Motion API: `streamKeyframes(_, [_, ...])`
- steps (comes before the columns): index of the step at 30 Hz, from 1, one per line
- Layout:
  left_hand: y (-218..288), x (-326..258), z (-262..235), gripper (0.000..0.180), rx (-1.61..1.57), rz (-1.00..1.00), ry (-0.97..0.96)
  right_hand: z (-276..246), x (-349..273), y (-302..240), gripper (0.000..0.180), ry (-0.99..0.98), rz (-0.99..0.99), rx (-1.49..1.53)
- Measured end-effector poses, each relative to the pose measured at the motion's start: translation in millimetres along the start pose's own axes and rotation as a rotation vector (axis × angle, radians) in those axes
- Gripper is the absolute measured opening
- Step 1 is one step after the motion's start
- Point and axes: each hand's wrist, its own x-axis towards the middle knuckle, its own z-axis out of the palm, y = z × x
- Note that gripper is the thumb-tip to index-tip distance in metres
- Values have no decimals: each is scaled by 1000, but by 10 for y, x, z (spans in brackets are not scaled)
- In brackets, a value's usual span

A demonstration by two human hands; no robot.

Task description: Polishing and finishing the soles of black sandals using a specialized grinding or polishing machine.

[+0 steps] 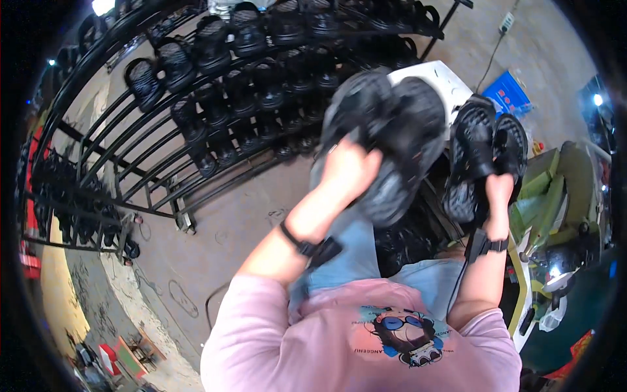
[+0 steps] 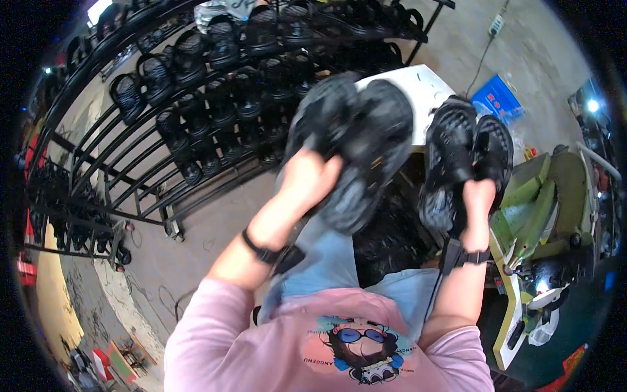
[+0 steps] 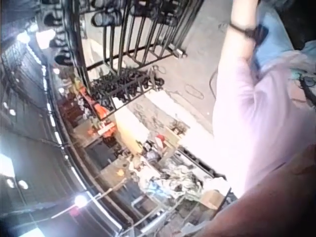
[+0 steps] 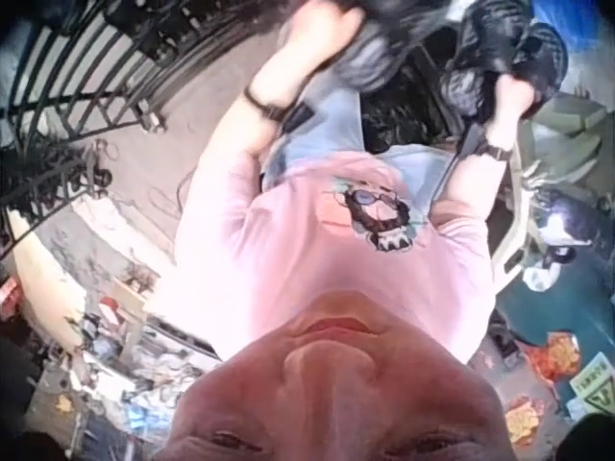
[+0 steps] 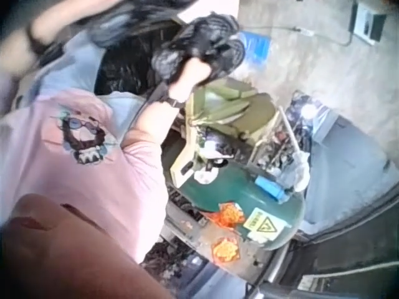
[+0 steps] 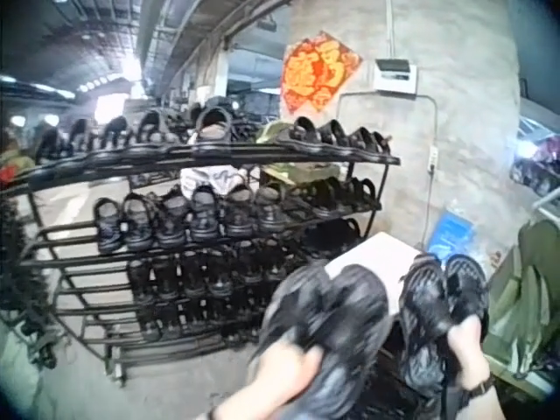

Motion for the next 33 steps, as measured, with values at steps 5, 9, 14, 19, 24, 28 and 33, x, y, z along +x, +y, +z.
streamKeyframes(5, [903, 1578, 1334, 27, 234, 109, -184, 491, 813, 686, 51, 59, 232, -249])
streamKeyframes(9, [1163, 1762, 1960, 48, 77, 5, -239, 721, 1072, 757, 74, 13, 314, -263])
streamKeyframes(14, [493, 1193, 1629, 78, 391, 631, 41, 483, 281, 353, 68, 308, -101, 60])
streamKeyframes(19, [337, 632, 1174, 49, 275, 752, 172, 221, -1099, 100, 45, 8, -243, 302])
streamKeyframes(24, [1441, -822, 788, 41, 244, 943, -484, -208, -1654, 86, 41, 95, -114, 631])
streamKeyframes(28, [1930, -1074, 954, 64, -822, 758, -843, -868, -1826, 355, 74, -72, -141, 805])
streamKeyframes(33, [1940, -1346, 1573, 52, -892, 381, -1266, -1726, -1920, 1005, 80, -476, 42, 945])
